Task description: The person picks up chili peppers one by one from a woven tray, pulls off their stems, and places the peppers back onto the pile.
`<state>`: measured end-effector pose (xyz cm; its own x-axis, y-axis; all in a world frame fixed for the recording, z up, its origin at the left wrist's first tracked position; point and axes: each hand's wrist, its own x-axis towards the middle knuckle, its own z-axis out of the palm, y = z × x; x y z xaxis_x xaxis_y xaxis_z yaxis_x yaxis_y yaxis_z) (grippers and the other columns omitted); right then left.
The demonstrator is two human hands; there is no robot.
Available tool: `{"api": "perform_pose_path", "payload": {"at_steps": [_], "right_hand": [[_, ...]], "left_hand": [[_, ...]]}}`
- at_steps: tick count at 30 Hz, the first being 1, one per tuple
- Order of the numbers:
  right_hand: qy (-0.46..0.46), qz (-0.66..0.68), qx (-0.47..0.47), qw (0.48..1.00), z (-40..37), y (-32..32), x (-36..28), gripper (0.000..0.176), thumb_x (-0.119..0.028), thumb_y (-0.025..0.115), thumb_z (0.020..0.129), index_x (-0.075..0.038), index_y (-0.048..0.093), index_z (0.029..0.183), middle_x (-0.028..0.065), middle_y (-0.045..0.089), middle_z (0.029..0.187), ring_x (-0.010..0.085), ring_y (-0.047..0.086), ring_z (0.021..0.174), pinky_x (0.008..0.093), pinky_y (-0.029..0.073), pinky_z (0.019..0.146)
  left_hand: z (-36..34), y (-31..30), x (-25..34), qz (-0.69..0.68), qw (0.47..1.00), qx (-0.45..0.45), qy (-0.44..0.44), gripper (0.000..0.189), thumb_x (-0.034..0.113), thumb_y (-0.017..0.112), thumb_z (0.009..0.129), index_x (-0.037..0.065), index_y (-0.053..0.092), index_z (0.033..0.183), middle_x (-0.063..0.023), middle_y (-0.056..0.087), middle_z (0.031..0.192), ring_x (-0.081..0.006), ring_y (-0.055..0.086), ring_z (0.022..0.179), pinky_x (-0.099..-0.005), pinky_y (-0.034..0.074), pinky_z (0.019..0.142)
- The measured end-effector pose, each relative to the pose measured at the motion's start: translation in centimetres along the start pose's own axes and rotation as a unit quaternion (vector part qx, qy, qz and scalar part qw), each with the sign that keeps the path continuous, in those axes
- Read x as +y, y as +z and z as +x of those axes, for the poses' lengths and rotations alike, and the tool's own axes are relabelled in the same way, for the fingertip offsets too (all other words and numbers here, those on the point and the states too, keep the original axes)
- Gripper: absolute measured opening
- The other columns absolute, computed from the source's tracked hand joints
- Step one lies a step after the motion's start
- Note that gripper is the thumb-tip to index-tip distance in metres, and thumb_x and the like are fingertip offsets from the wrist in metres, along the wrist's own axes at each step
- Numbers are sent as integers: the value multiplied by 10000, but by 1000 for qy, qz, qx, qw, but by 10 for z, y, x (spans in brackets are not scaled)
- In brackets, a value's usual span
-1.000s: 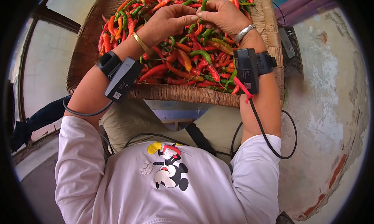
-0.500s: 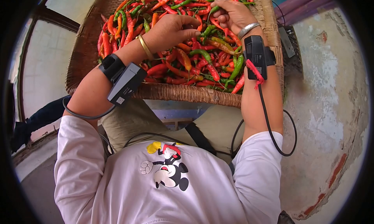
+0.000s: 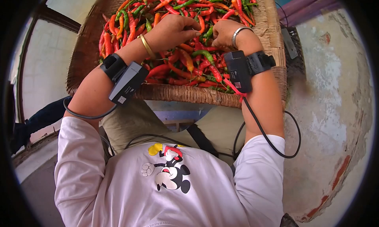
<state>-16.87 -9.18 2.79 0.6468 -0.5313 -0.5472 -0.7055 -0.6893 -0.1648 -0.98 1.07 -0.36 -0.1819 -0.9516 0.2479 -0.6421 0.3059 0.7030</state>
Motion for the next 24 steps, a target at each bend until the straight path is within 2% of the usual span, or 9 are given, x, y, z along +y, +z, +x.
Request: {"api": "perform_pose_path", "payload": {"at_steps": [3, 5, 8, 10, 13, 18, 21, 23, 24], "right_hand": [[28, -55, 27, 998, -2, 3, -14, 209, -221, 665, 670, -45, 615, 772, 135, 607, 741, 263, 590, 719, 346, 457, 643], [16, -69, 44, 996, -1, 4, -15, 167, -197, 650, 660, -55, 609, 739, 129, 599, 710, 260, 583, 680, 350, 454, 626], [8, -18, 47, 999, -1, 3, -4, 135, -166, 617, 647, -44, 594, 699, 129, 585, 660, 248, 562, 605, 344, 447, 582], [-38, 62, 67, 995, -7, -4, 1, 133, -125, 583, 660, -20, 522, 604, 50, 513, 535, 127, 487, 490, 280, 398, 477], [-90, 184, 51, 977, -18, -13, 1, 131, -105, 573, 681, -9, 516, 612, -1, 497, 533, 62, 458, 498, 233, 383, 460], [-189, 282, 45, 940, -21, -15, -1, 132, -141, 571, 706, -29, 557, 637, -7, 523, 562, 72, 458, 495, 241, 376, 463], [-160, 386, 3, 909, -23, -17, 0, 127, -154, 562, 745, -44, 558, 682, -13, 519, 568, 51, 449, 489, 202, 365, 452], [-152, 400, 7, 904, -22, -17, 5, 136, -185, 560, 769, -58, 553, 722, -14, 519, 572, 33, 447, 489, 172, 357, 448], [-152, 400, 8, 904, -20, -17, 9, 136, -185, 560, 769, -58, 553, 722, -14, 519, 572, 33, 447, 489, 172, 357, 448]], "left_hand": [[0, 0, -1, 5, 1000, -4, -4, 220, 177, 587, 789, -9, 592, 906, -102, 624, 730, -154, 611, 658, -264, 477, 599], [0, 2, -3, -16, 1000, 10, -23, 205, 221, 601, 730, 70, 631, 866, -112, 619, 751, -255, 598, 706, -340, 471, 657], [0, 2, -3, -7, 1000, 17, -8, 209, 223, 610, 726, 76, 632, 873, -106, 618, 745, -252, 598, 702, -343, 471, 656], [1, 3, -5, -10, 1000, 17, -2, 217, 225, 619, 721, 75, 632, 878, -106, 618, 749, -254, 596, 701, -342, 471, 657], [1, 3, -6, -10, 999, 25, 29, 237, 227, 637, 710, 70, 630, 887, -105, 615, 752, -260, 592, 699, -341, 471, 656], [1, 1, -3, 18, 993, 54, 102, 258, 228, 658, 693, 52, 621, 878, -117, 603, 744, -277, 584, 699, -346, 465, 646], [2, -7, 1, 12, 999, 13, 34, 266, 248, 659, 702, 33, 612, 852, -127, 588, 701, -283, 575, 661, -350, 454, 613], [3, -12, 5, 41, 999, -16, 27, 229, 226, 624, 766, 40, 600, 899, -86, 583, 686, -191, 531, 558, -288, 439, 539], [4, -12, 5, 41, 999, -16, 28, 229, 226, 624, 766, 40, 600, 899, -86, 583, 686, -191, 531, 558, -288, 439, 539]]}}
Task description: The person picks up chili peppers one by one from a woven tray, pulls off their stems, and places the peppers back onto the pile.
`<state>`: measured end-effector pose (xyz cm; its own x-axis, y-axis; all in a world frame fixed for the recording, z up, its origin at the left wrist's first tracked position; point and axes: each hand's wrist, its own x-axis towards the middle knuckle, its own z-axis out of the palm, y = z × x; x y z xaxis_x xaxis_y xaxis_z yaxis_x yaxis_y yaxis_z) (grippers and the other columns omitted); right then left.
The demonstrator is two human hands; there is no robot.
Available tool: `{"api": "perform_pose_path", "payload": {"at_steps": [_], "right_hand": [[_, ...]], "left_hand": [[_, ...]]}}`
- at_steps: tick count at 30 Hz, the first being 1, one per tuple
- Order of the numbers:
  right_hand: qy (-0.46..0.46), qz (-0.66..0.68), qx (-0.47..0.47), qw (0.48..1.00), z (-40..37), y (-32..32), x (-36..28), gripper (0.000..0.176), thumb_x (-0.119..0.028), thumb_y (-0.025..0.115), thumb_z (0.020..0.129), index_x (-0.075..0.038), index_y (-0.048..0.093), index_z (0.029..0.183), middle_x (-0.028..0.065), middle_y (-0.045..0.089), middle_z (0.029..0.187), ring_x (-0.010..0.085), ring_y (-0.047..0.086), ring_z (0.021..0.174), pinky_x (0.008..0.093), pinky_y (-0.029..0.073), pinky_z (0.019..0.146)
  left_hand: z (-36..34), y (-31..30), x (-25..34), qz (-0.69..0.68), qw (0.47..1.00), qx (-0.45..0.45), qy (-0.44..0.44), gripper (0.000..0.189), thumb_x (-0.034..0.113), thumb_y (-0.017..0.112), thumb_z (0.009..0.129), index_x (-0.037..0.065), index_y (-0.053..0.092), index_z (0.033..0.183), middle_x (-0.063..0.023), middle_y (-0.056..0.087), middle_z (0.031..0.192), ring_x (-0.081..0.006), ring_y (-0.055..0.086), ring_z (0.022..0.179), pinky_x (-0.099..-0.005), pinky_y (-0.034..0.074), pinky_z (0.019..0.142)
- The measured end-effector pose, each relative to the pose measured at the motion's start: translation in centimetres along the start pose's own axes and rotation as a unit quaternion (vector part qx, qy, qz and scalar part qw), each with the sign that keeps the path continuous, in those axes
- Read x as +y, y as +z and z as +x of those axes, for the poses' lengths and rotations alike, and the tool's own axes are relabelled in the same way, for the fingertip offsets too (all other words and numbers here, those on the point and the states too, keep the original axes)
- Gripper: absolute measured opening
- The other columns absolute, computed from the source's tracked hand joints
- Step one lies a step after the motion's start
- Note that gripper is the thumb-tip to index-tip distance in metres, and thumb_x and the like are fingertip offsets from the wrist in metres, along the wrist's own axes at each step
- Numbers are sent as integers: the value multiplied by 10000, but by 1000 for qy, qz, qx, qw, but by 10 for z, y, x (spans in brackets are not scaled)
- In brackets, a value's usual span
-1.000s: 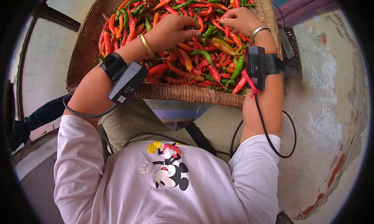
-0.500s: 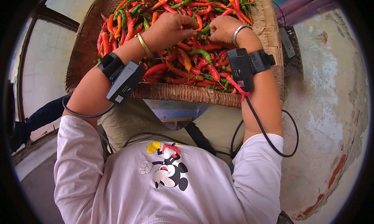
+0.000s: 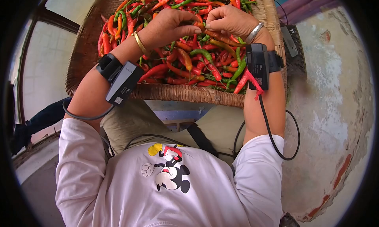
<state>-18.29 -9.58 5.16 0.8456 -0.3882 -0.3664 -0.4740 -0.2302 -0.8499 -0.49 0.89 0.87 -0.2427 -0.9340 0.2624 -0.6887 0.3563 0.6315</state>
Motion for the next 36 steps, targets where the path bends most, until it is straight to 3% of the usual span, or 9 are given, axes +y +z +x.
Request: {"api": "perform_pose_path", "payload": {"at_steps": [6, 10, 19, 25, 28, 29, 33, 34, 36], "right_hand": [[-40, 69, 106, 991, 3, 4, 2, 270, -262, 579, 812, -54, 575, 984, -32, 556, 737, 27, 488, 591, 159, 401, 524], [-81, 45, 110, 990, -1, 1, -4, 265, -249, 581, 811, -44, 577, 980, -28, 562, 744, 31, 505, 617, 165, 421, 551], [-61, 86, -13, 994, 10, -10, 6, 256, -229, 524, 850, -28, 567, 1004, -17, 570, 722, 41, 518, 600, 153, 415, 541], [-114, 273, 308, 904, 21, -31, 43, 369, -344, 452, 880, -59, 518, 1104, 2, 598, 831, 115, 566, 727, 267, 454, 659], [18, -229, 279, 932, 15, -28, 37, 356, -272, 531, 818, -46, 525, 1094, 69, 600, 907, 185, 572, 800, 315, 455, 716], [72, -445, 197, 870, 14, -24, 31, 359, -235, 562, 786, -41, 527, 1087, 84, 596, 921, 194, 568, 811, 310, 453, 724], [24, -288, 48, 956, 15, 6, 23, 334, -138, 630, 685, -26, 571, 994, 89, 572, 864, 228, 554, 794, 296, 446, 706], [-76, -364, 73, 925, 13, 14, 25, 284, -100, 632, 650, -11, 580, 914, 86, 554, 831, 226, 545, 790, 301, 444, 701], [-5, -389, 60, 919, 18, 19, 16, 276, -129, 640, 648, -27, 589, 900, 95, 563, 897, 235, 540, 857, 323, 436, 743]], "left_hand": [[2, -3, 1, -135, 988, 72, -35, 309, 308, 485, 854, 27, 612, 836, -107, 549, 585, -206, 541, 513, -306, 432, 488], [2, -10, 0, -226, 963, 84, -123, 398, 363, 399, 899, 17, 595, 909, 8, 534, 625, -62, 472, 530, -197, 410, 489], [1, -21, 20, -442, 872, 132, -164, 479, 425, 338, 900, 29, 550, 733, -27, 501, 556, -96, 416, 446, -226, 358, 433], [-2, -11, 11, -376, 906, 106, -162, 466, 410, 349, 902, 3, 567, 838, -24, 531, 618, -80, 452, 504, -210, 385, 466], [-2, -6, 9, -332, 923, 99, -166, 487, 429, 360, 895, -2, 589, 903, -9, 545, 647, -54, 467, 544, -185, 401, 493], [-2, -6, 11, -323, 924, 94, -185, 491, 434, 359, 894, 0, 588, 901, -11, 548, 653, -52, 465, 548, -183, 398, 496], [-2, -1, 3, -324, 927, 83, -168, 473, 427, 362, 895, 14, 591, 896, -7, 547, 658, -50, 460, 550, -181, 394, 496], [-1, 1, 1, -319, 929, 89, -164, 434, 396, 396, 886, 14, 600, 861, -14, 547, 610, -67, 494, 526, -210, 418, 486], [-1, 2, -1, -314, 931, 95, -159, 397, 364, 429, 877, 14, 608, 826, -20, 547, 563, -85, 528, 501, -239, 441, 475]]}}
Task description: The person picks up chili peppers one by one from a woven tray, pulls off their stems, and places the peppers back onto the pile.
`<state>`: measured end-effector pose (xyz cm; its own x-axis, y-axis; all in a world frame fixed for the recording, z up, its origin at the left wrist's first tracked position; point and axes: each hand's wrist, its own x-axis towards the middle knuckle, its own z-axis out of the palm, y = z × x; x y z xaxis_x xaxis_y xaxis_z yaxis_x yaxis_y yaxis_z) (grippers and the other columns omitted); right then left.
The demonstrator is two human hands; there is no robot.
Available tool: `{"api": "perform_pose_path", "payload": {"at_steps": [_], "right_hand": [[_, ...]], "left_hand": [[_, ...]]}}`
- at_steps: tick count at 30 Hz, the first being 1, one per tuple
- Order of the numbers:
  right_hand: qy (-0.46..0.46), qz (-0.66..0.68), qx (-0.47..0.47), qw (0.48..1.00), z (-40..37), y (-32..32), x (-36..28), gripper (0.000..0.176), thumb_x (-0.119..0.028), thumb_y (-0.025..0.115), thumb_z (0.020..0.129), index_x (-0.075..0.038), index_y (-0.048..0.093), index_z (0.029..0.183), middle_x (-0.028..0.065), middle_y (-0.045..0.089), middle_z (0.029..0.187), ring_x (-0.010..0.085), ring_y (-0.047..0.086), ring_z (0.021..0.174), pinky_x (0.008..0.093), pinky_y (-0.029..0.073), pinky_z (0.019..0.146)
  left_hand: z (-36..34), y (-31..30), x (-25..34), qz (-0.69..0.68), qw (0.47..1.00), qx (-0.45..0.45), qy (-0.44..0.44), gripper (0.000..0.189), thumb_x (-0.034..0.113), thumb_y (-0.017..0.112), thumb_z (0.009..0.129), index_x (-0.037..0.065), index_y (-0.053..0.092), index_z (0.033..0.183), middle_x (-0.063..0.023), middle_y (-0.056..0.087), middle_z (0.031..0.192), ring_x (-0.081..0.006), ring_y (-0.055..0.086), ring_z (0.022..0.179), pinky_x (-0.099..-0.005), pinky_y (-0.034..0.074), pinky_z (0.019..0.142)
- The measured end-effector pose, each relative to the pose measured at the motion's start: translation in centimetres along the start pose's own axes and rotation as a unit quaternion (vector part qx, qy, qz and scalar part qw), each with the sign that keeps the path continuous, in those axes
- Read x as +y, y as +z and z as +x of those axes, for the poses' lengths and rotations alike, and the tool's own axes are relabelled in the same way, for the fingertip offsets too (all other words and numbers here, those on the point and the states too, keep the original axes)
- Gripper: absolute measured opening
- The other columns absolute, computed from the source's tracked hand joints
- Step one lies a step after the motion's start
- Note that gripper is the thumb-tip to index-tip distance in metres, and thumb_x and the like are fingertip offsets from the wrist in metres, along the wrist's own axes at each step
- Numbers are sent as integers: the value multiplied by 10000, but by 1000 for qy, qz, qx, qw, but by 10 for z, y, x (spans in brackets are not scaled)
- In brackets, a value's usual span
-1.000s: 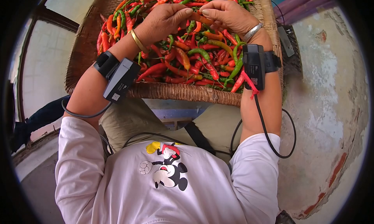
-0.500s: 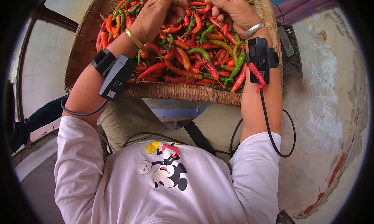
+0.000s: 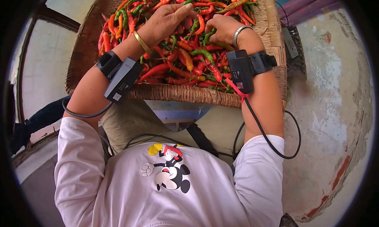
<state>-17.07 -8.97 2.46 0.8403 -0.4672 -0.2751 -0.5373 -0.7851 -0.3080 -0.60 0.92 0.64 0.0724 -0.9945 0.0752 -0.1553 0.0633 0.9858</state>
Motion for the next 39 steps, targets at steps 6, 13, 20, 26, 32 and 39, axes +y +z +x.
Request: {"api": "perform_pose_path", "payload": {"at_steps": [6, 13, 20, 26, 32, 39], "right_hand": [[106, 137, -36, 984, 0, -8, 5, 199, -172, 644, 672, -25, 579, 790, 71, 578, 715, 172, 553, 657, 298, 451, 620], [-7, 282, 5, 959, -6, -14, -2, 136, -144, 590, 761, -18, 550, 731, 8, 534, 621, 88, 494, 565, 250, 410, 512], [-30, 324, 98, 941, 0, -10, -1, 147, -175, 545, 817, -33, 566, 787, -19, 528, 635, 58, 469, 581, 220, 393, 526], [-49, 506, 262, 820, -1, -28, -19, 177, -203, 508, 855, -39, 573, 836, 11, 556, 659, 68, 503, 544, 190, 407, 485], [-66, 571, 80, 814, 0, -17, -8, 227, -227, 538, 846, -21, 574, 936, 18, 568, 684, 37, 498, 532, 135, 411, 491], [-30, 659, 39, 751, 13, -5, 17, 234, -238, 519, 856, -25, 560, 945, 34, 573, 685, 59, 512, 525, 161, 426, 491]], "left_hand": [[1, 2, -3, 35, 998, -39, -39, 352, 364, 461, 873, 43, 596, 926, 8, 546, 669, -42, 464, 550, -186, 391, 481], [4, 5, -18, 200, 968, 0, 150, 213, 212, 590, 783, 92, 608, 959, -26, 592, 686, -138, 539, 585, -260, 452, 584], [0, 2, -5, 237, 966, -79, 64, 191, 237, 586, 787, 61, 633, 844, -53, 597, 626, -192, 558, 558, -294, 464, 567], [2, -9, 11, -55, 996, -68, -22, 240, 252, 527, 842, 24, 601, 862, -2, 570, 641, -64, 515, 561, -210, 428, 515], [3, -5, 3, -39, 998, -2, -43, 257, 260, 451, 888, 52, 591, 832, 27, 552, 656, -40, 471, 559, -177, 385, 503], [4, -14, 2, -177, 980, 55, -66, 421, 392, 347, 901, 39, 574, 935, 19, 560, 740, -41, 489, 628, -183, 394, 556]]}}
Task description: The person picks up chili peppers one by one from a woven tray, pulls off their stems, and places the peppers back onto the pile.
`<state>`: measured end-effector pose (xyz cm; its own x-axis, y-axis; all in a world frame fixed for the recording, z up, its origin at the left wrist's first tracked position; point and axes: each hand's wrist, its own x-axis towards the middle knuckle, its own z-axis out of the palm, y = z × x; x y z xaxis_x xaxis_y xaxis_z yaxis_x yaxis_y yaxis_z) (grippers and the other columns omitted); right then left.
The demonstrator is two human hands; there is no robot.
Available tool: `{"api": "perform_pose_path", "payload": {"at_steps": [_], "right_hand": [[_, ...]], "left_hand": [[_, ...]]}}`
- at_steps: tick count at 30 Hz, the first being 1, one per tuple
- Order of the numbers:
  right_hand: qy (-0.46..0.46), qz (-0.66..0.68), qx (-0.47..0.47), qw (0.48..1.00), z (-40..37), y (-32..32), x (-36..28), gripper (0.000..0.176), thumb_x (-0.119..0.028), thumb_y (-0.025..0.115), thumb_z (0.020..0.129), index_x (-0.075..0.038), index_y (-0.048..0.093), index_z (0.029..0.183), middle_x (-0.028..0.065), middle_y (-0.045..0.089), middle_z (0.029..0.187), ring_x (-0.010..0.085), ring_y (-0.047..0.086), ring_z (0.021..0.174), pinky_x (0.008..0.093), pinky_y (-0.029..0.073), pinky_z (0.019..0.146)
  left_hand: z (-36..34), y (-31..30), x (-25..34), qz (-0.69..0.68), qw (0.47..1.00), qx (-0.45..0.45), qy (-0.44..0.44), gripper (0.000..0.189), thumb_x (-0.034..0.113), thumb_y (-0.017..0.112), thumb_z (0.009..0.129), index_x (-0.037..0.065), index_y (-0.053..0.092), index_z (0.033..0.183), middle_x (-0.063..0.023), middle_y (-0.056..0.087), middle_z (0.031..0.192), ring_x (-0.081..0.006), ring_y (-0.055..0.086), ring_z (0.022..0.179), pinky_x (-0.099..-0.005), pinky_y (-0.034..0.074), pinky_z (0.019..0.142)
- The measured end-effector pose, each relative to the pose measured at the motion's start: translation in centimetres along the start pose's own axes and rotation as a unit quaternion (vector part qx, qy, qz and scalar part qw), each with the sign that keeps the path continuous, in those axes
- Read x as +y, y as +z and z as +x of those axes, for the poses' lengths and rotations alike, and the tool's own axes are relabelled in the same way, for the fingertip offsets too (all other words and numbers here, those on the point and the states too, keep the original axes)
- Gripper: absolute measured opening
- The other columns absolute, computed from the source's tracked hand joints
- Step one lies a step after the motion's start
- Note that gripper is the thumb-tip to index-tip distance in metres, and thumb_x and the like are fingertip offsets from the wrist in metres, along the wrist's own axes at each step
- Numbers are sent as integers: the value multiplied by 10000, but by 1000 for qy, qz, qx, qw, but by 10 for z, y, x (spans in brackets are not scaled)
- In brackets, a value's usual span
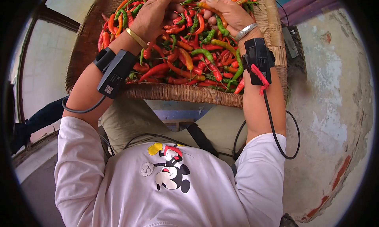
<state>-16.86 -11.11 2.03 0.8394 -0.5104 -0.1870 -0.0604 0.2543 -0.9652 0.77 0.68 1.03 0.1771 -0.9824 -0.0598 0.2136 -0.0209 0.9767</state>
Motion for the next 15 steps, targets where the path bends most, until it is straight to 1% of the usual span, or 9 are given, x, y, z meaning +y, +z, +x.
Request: {"api": "perform_pose_path", "payload": {"at_steps": [1, 2, 4, 6, 7, 8, 11, 14, 15], "right_hand": [[24, 0, 51, 998, 0, -10, 1, 241, -248, 504, 861, -24, 554, 936, 45, 575, 691, 102, 537, 553, 225, 456, 527], [24, 0, 51, 998, 1, -21, 3, 241, -248, 504, 861, -24, 554, 936, 45, 575, 691, 102, 537, 553, 225, 456, 527], [-128, 192, 99, 968, 7, -37, 5, 251, -236, 479, 866, -18, 514, 986, 80, 576, 783, 165, 565, 699, 312, 467, 670], [-158, 369, 292, 868, 11, -44, -6, 279, -199, 415, 887, 11, 459, 1066, 137, 515, 1007, 264, 485, 999, 419, 379, 887], [-122, 364, 377, 843, 7, -38, -7, 283, -212, 427, 881, 9, 457, 1055, 149, 501, 1060, 292, 433, 1077, 444, 332, 932], [-123, 365, 378, 842, 8, -38, -3, 283, -212, 427, 881, 9, 457, 1055, 149, 501, 1060, 292, 433, 1077, 444, 332, 932], [-49, 293, 438, 848, 5, -42, 13, 272, -225, 442, 876, -3, 475, 1029, 147, 506, 1073, 287, 475, 1024, 444, 370, 879], [-7, 126, 283, 951, 6, -39, 17, 242, -237, 458, 876, -38, 533, 992, 82, 586, 929, 183, 572, 840, 324, 458, 696], [-26, 72, 238, 968, 5, -30, 16, 268, -297, 492, 860, -64, 580, 960, 39, 589, 765, 127, 569, 667, 264, 461, 563]], "left_hand": [[1, 1, 1, -36, 999, 5, 9, 418, 377, 351, 906, 16, 562, 888, -11, 546, 688, -70, 472, 563, -206, 383, 502], [2, 3, 2, -72, 997, 11, 17, 423, 361, 356, 910, -8, 550, 842, -40, 532, 637, -100, 456, 499, -229, 373, 448], [1, 4, 2, -72, 997, -26, 12, 387, 329, 378, 908, -15, 551, 877, -38, 536, 648, -98, 465, 513, -232, 383, 458], [-4, 6, 3, -71, 996, -62, 6, 354, 297, 401, 906, -23, 553, 913, -36, 540, 660, -95, 473, 528, -234, 394, 469], [-10, 8, 4, 19, 998, -49, 18, 387, 343, 379, 903, 4, 563, 934, -7, 549, 696, -69, 481, 572, -209, 394, 509], [-11, 10, 5, 109, 993, -37, 30, 421, 389, 357, 900, 32, 573, 956, 22, 558, 733, -42, 488, 616, -184, 394, 549], [-7, 9, 1, 114, 993, -24, 3, 401, 381, 388, 895, 34, 570, 980, 20, 557, 732, -41, 485, 591, -175, 391, 529], [-1, 7, -9, 144, 988, -43, 42, 352, 350, 451, 879, 36, 570, 986, 19, 553, 728, -42, 487, 567, -174, 394, 500], [-2, 9, -9, 144, 988, -41, 42, 352, 350, 451, 879, 36, 570, 986, 19, 553, 728, -42, 487, 567, -174, 394, 500]]}}
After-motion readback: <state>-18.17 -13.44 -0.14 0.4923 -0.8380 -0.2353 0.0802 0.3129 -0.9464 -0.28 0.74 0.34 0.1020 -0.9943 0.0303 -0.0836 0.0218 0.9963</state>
